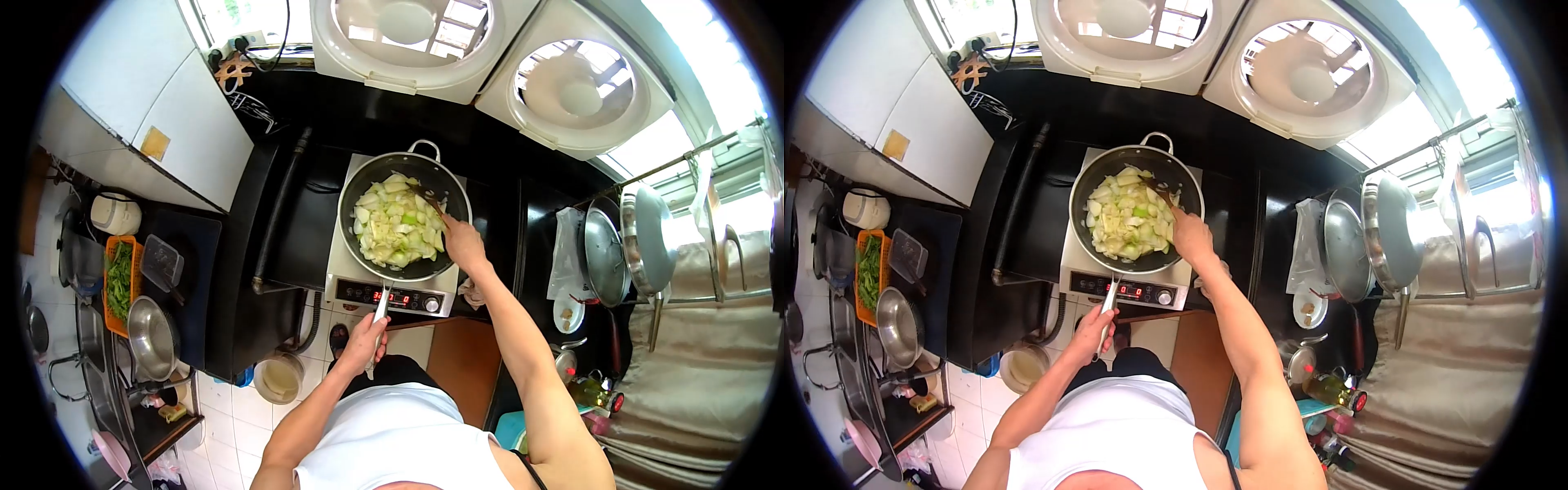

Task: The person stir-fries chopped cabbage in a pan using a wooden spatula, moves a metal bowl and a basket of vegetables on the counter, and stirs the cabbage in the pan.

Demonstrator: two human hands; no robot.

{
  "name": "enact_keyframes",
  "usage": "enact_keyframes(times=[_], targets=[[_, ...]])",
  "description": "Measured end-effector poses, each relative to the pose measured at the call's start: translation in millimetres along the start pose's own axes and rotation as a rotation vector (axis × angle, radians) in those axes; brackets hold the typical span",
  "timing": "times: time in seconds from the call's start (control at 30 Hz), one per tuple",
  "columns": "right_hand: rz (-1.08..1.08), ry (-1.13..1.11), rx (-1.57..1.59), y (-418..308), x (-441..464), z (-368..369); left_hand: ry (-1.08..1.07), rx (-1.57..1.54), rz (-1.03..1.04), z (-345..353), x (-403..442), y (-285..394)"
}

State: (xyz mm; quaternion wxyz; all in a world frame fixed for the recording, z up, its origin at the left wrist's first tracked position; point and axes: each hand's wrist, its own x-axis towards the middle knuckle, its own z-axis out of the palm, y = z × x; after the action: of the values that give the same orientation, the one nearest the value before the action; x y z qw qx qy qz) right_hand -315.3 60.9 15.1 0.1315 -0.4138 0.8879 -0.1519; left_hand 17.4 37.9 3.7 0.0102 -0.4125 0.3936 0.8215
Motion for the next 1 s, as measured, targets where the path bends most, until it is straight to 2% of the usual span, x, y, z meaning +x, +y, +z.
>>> enact_keyframes(times=[0.07, 0.17, 0.27, 0.3, 0.4, 0.43, 0.5, 0.57, 0.67, 0.7, 0.73, 0.77, 0.8, 0.83, 0.87, 0.93, 0.97, 1.0], targets=[[0.012, -0.05, -0.064, -9.2, 0.3, -5.2, 0.01, -0.012, 0.0, -0.2, 1.6, -0.2], [-0.04, 0.002, -0.014, -16.5, 13.6, -15.9, -0.011, -0.035, 0.016, -0.7, -0.2, -1.6], [-0.097, 0.074, -0.035, -39.7, 27.9, 4.2, 0.001, -0.031, 0.023, 0.1, 0.4, -3.2], [-0.091, 0.027, -0.1, -46.1, 24.5, 9.9, -0.011, -0.04, 0.028, -2.0, 0.7, -5.9], [-0.171, -0.06, -0.251, -11.0, 32.9, 43.3, -0.01, -0.062, 0.056, -6.2, 4.6, -18.3], [-0.252, -0.04, -0.21, 4.0, 36.9, 41.5, -0.017, -0.079, 0.078, -5.3, 2.6, -18.9], [-0.203, 0.038, -0.025, -34.7, 20.2, -4.2, -0.021, -0.096, 0.104, -6.1, -1.9, -22.2], [-0.193, -0.023, -0.04, -52.5, 12.5, -13.1, -0.036, -0.112, 0.121, -9.6, -9.6, -28.8], [-0.345, -0.072, -0.12, -41.6, 4.8, 3.5, -0.045, -0.158, 0.151, -28.4, -27.3, -46.5], [-0.396, -0.035, -0.027, -36.7, 10.5, 2.1, 0.099, -0.204, 0.165, -51.6, -41.8, -51.8], [-0.315, -0.069, -0.054, -52.9, -5.3, -19.9, 0.206, -0.244, 0.147, -64.4, -61.9, -61.3], [-0.324, -0.087, -0.048, -36.4, -9.3, -19.8, 0.215, -0.257, 0.126, -58.3, -83.2, -51.6], [-0.299, -0.06, 0.116, -46.5, -19.8, -37.5, 0.389, -0.402, 0.141, -105.0, -90.9, -76.0], [-0.294, -0.066, 0.164, -47.3, -22.2, -37.6, 0.472, -0.401, 0.223, -135.8, -105.0, -86.8], [-0.262, -0.086, 0.207, -35.4, -31.9, -40.3, 0.452, -0.419, 0.231, -131.3, -123.2, -83.0], [-0.206, -0.077, 0.265, -13.9, -39.9, -24.5, 0.816, -0.578, 0.356, -212.0, -143.8, -96.8], [-0.171, -0.124, 0.28, -8.5, -48.3, -26.9, 0.848, -0.666, 0.408, -215.8, -170.3, -94.9], [-0.194, -0.09, 0.281, -17.2, -40.5, -25.8, 0.98, -0.828, 0.618, -283.7, -180.8, -112.9]])
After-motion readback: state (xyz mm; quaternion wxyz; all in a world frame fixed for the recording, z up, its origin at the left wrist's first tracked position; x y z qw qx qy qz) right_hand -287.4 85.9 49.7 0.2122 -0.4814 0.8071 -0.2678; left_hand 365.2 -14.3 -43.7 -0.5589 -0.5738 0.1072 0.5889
